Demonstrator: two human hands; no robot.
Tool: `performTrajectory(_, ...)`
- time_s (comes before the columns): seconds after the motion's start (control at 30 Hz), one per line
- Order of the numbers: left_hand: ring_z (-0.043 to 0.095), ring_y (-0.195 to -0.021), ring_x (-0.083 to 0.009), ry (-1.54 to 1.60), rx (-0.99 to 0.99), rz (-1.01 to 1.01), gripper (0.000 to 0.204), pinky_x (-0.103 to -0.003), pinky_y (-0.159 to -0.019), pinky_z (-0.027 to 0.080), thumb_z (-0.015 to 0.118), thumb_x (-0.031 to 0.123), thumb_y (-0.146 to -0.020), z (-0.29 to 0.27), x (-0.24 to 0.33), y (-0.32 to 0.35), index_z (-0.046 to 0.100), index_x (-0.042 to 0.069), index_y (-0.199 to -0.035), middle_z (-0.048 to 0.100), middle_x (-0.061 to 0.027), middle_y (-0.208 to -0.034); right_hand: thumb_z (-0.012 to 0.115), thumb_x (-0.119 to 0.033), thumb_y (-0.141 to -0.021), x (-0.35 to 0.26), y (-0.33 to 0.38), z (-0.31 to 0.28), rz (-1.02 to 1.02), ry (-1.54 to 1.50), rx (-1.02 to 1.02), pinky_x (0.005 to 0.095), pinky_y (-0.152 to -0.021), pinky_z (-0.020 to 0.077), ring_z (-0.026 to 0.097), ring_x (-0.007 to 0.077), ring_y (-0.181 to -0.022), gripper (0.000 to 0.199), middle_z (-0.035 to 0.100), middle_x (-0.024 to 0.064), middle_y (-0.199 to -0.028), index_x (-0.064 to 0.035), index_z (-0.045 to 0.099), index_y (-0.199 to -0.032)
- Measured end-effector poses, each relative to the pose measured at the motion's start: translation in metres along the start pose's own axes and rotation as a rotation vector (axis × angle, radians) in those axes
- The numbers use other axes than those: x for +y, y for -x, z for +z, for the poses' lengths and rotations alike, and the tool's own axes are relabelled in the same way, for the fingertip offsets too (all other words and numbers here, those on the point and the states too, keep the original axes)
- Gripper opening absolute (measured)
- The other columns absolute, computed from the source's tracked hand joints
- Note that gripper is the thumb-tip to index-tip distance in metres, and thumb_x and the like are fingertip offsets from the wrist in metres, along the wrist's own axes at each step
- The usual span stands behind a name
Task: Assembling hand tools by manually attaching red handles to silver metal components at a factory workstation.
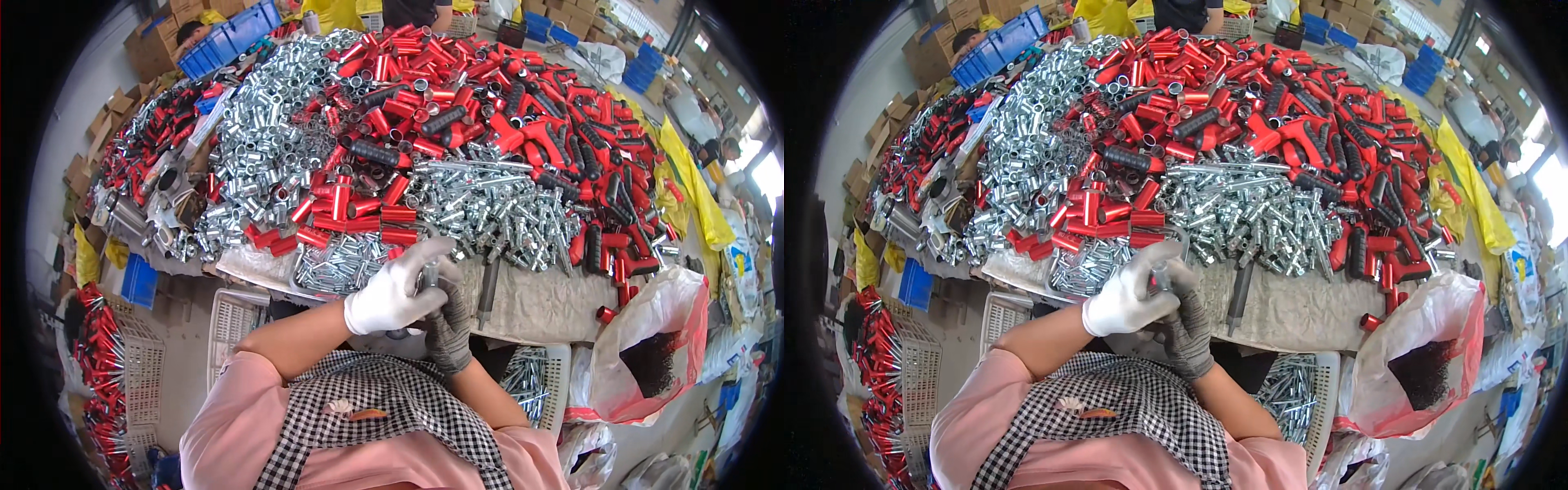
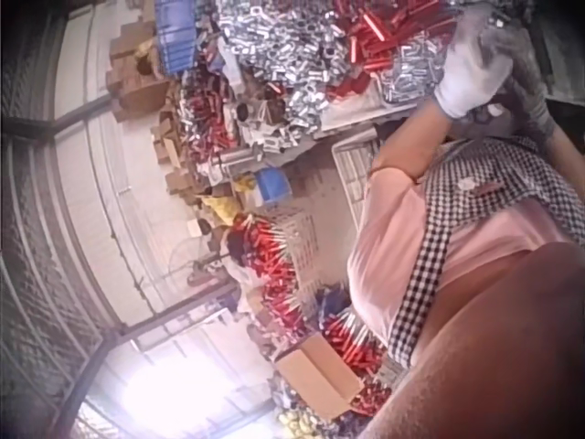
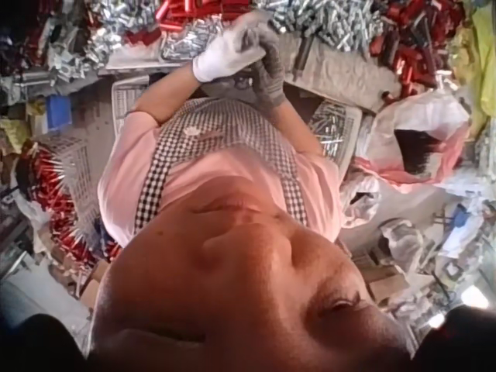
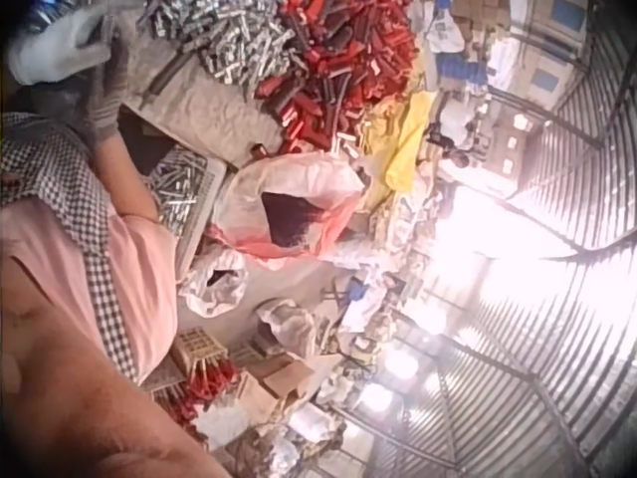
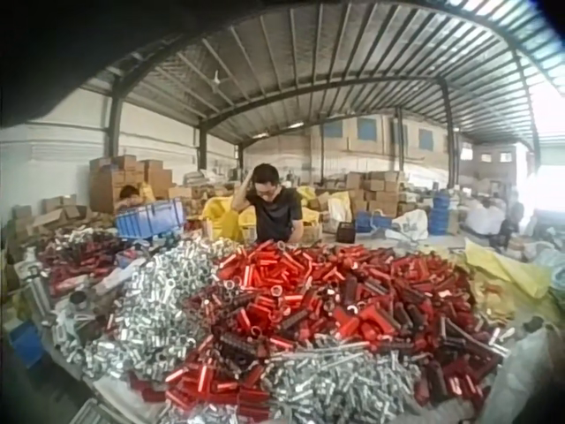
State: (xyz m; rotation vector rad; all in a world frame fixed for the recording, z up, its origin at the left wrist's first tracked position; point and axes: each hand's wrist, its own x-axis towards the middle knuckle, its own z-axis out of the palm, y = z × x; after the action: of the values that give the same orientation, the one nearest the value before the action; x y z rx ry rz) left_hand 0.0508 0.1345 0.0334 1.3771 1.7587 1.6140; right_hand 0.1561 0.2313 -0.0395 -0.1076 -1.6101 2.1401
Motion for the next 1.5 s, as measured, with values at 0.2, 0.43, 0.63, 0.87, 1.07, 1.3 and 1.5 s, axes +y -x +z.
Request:
performTrajectory(0.2,0.058,-0.111,-0.0357,-0.496,-0.082,0.083,0.052,-0.044,-0.097,0.046,0.068,0.028,-0.082,-0.026,0.015,-0.047,0.055,0.001,-0.124,0.059,-0.0202,-0.121,0.055,-0.011,-0.101,0.031,-0.018,-0.045,-0.154,0.002,0.102,0.0288,-0.077,0.0509,0.054,0.0100,-0.086,0.025,0.058,0.0019,-0.100,-0.0095,0.055,-0.125)
performTrajectory(0.43,0.065,-0.095,-0.0355,-0.834,-0.145,0.074,0.036,-0.042,-0.086,0.052,0.064,0.030,-0.086,-0.053,-0.026,-0.117,0.065,0.000,-0.107,0.067,-0.0209,-0.101,0.066,-0.024,-0.096,0.049,-0.023,-0.057,0.061,-0.270,0.196,0.0239,-0.070,0.0446,0.050,0.0066,-0.078,0.024,0.054,-0.0041,-0.086,-0.0088,0.057,-0.113)
performTrajectory(0.63,0.066,-0.080,-0.0353,-1.234,-0.051,0.215,0.024,-0.047,-0.074,0.054,0.060,0.025,-0.084,-0.079,-0.029,-0.195,0.067,0.004,-0.092,0.066,-0.0181,-0.085,0.067,-0.020,-0.095,0.041,-0.018,-0.058,0.043,-0.184,0.098,0.0236,-0.068,0.0456,0.052,0.0076,-0.078,0.030,0.060,0.0014,-0.098,-0.0049,0.054,-0.117)
performTrajectory(0.87,0.069,-0.092,-0.0361,-1.454,0.085,-0.311,0.027,-0.047,-0.083,0.054,0.054,0.022,-0.083,-0.168,-0.030,-0.283,0.072,0.005,-0.095,0.070,-0.0220,-0.096,0.069,-0.027,-0.093,0.035,-0.017,-0.057,0.035,0.006,0.127,0.0243,-0.065,0.0463,0.054,0.0082,-0.073,0.030,0.059,-0.0011,-0.086,-0.0058,0.056,-0.110)
performTrajectory(1.07,0.070,-0.087,-0.0333,-1.807,-0.084,-0.087,0.023,-0.043,-0.080,0.056,0.055,0.015,-0.084,-0.314,-0.045,-0.264,0.074,0.003,-0.087,0.071,-0.0202,-0.091,0.061,-0.020,-0.098,0.032,-0.017,-0.054,0.027,-0.037,0.029,0.0224,-0.056,0.0423,0.052,0.0070,-0.065,0.032,0.060,0.0023,-0.087,-0.0056,0.051,-0.124)
performTrajectory(1.3,0.068,-0.087,-0.0353,-1.364,0.165,-0.256,0.035,-0.042,-0.084,0.052,0.055,0.034,-0.085,-0.370,-0.099,-0.233,0.073,0.005,-0.089,0.070,-0.0206,-0.089,0.066,-0.030,-0.095,0.031,-0.014,-0.055,0.062,-0.024,0.004,0.0254,-0.067,0.0482,0.057,0.0105,-0.073,0.038,0.064,0.0050,-0.092,-0.0019,0.055,-0.118)
performTrajectory(1.5,0.066,-0.099,-0.0372,-1.509,0.153,-0.454,0.033,-0.047,-0.088,0.051,0.051,0.033,-0.090,-0.314,-0.121,-0.249,0.068,0.011,-0.107,0.069,-0.0195,-0.104,0.062,-0.017,-0.097,0.032,-0.014,-0.055,0.067,-0.054,0.013,0.0239,-0.060,0.0453,0.055,0.0074,-0.071,0.031,0.062,0.0020,-0.091,-0.0029,0.053,-0.123)
